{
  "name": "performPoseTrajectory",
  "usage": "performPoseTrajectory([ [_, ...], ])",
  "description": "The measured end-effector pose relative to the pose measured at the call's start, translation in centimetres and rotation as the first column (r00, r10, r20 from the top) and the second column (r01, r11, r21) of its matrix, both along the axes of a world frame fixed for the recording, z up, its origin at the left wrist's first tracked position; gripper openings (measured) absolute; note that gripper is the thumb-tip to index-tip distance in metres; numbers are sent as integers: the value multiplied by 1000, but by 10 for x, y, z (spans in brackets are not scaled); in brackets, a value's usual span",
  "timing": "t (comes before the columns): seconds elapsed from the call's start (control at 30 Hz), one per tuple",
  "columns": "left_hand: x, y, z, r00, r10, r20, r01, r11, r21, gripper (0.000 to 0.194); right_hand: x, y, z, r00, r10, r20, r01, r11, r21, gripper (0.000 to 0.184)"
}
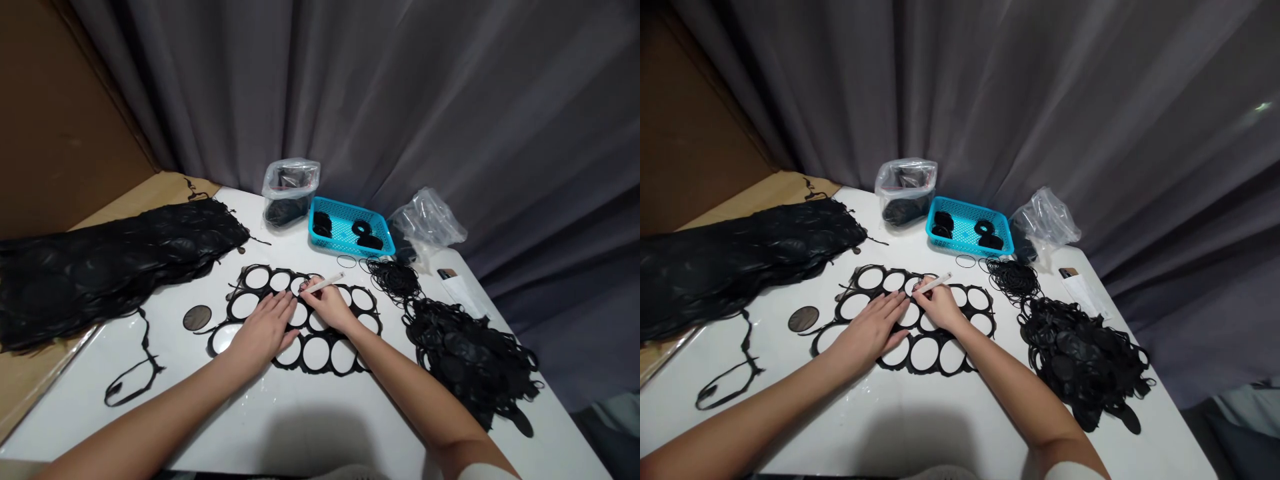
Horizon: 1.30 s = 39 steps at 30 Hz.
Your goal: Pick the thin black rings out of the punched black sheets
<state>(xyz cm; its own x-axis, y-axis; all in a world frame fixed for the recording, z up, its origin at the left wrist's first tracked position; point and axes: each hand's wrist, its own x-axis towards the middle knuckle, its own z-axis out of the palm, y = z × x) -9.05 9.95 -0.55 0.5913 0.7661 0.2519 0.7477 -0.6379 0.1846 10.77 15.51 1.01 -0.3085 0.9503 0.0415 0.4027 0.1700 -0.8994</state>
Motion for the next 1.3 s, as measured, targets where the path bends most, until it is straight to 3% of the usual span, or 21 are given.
performPoseTrajectory([
  [0.17, 0, -1, 1, 1000, 8, -4, -8, 1000, -10, 52, -2, -6, -3, 997, 39, 63, -49, 987, 156, 15],
  [0.3, 1, 0, -3, 1000, 9, 4, -9, 1000, -24, 54, -4, -8, -10, 942, 132, 310, -251, 889, 384, 12],
  [0.37, 1, 0, -4, 1000, 18, 10, -17, 999, -34, 52, 4, 4, -9, 909, 73, 411, -264, 863, 431, 15],
  [0.43, 1, 1, -3, 1000, 23, 17, -22, 999, -44, 49, 21, 26, -3, 907, -117, 404, -94, 880, 465, 18],
  [0.5, 1, 1, -1, 999, 25, 23, -24, 998, -56, 48, 44, 50, 7, 873, -374, 312, 194, 855, 482, 17],
  [0.6, 1, 2, 5, 999, 42, 16, -41, 997, -70, 47, 71, 69, 18, 843, -529, 99, 478, 820, 313, 14],
  [0.67, 2, 2, 9, 998, 57, 18, -55, 996, -64, 46, 77, 66, 19, 862, -507, -22, 505, 855, 115, 18],
  [0.73, 5, -1, 14, 998, 44, 46, -42, 998, -43, 45, 73, 52, 17, 885, -448, -126, 445, 894, -49, 23],
  [0.83, 10, -13, 19, 993, -60, 98, 63, 998, -27, 42, 61, 24, 14, 877, -348, -332, 256, 922, -290, 32],
  [0.93, 16, -29, 20, 985, -148, 89, 153, 987, -51, 41, 52, -6, 16, 832, -283, -476, 52, 895, -442, 37],
  [1.1, 18, -41, 12, 988, -152, 25, 153, 987, -56, 44, 44, -48, 18, 929, -86, -360, -57, 928, -369, 29],
  [1.2, 17, -40, 9, 987, -151, 48, 153, 987, -54, 45, 41, -62, 14, 988, -20, -152, -11, 980, -199, 26],
  [1.3, 17, -39, 7, 988, -145, 47, 148, 988, -53, 45, 38, -67, 9, 1000, -16, -15, 15, 999, -51, 23],
])
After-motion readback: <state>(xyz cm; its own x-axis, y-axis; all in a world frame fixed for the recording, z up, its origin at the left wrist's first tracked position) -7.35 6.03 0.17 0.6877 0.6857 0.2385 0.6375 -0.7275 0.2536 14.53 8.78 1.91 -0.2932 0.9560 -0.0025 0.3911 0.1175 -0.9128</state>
